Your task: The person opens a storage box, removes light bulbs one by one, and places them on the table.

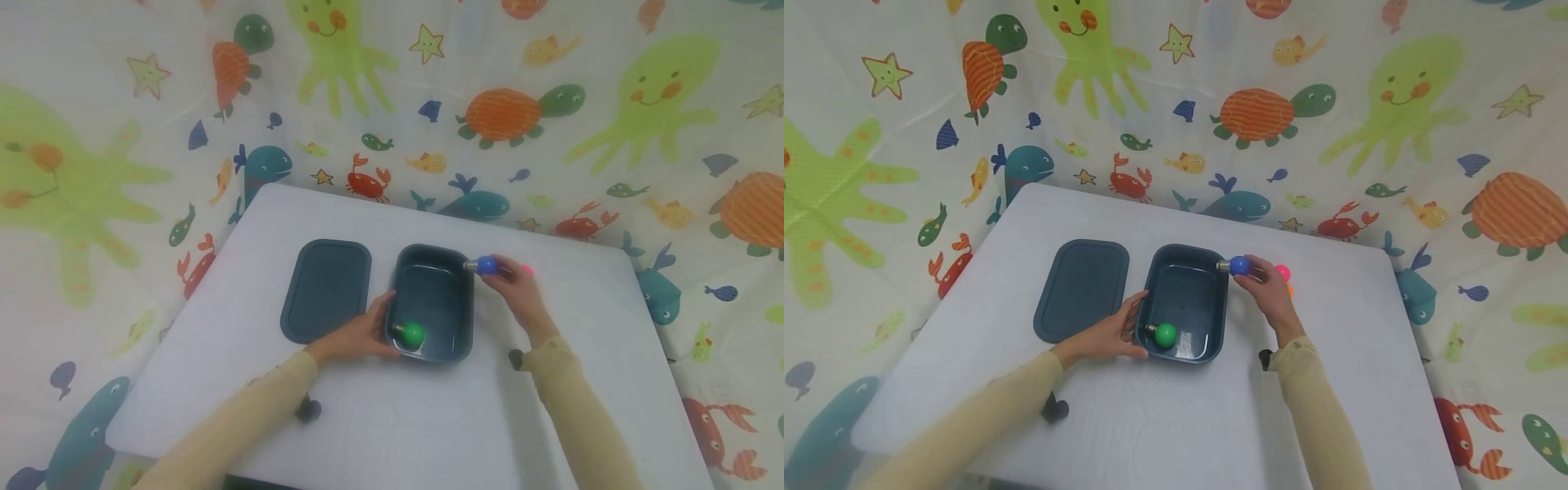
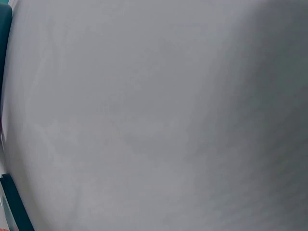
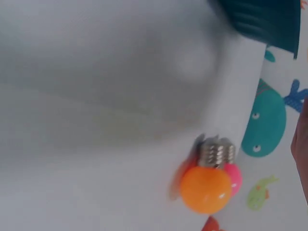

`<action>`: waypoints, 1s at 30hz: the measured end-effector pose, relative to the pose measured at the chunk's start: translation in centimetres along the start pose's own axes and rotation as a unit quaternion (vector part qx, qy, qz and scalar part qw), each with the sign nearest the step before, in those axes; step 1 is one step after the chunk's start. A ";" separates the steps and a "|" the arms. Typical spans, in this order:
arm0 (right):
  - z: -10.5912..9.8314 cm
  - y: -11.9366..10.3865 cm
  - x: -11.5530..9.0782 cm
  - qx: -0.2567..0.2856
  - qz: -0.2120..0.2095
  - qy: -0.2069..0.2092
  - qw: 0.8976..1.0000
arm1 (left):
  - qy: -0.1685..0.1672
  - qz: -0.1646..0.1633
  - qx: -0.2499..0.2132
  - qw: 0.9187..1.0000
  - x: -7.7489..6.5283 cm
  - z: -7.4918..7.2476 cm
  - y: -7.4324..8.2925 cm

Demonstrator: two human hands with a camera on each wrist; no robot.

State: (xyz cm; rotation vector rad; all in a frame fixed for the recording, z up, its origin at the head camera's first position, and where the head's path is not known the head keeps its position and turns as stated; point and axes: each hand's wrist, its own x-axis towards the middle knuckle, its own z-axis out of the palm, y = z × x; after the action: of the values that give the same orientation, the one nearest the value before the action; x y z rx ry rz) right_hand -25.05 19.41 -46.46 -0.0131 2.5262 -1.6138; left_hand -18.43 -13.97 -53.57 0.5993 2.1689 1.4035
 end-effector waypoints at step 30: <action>-6.4 10.2 -4.4 -0.082 0.058 -0.023 0.995 | 0.017 0.003 0.005 1.000 -0.6 1.3 0.0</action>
State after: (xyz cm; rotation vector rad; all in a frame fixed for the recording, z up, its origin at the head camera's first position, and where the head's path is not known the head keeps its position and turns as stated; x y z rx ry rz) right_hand -20.83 29.92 -52.55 0.0765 2.5666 -1.3452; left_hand -17.18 -13.37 -53.97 0.5893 2.2043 1.4162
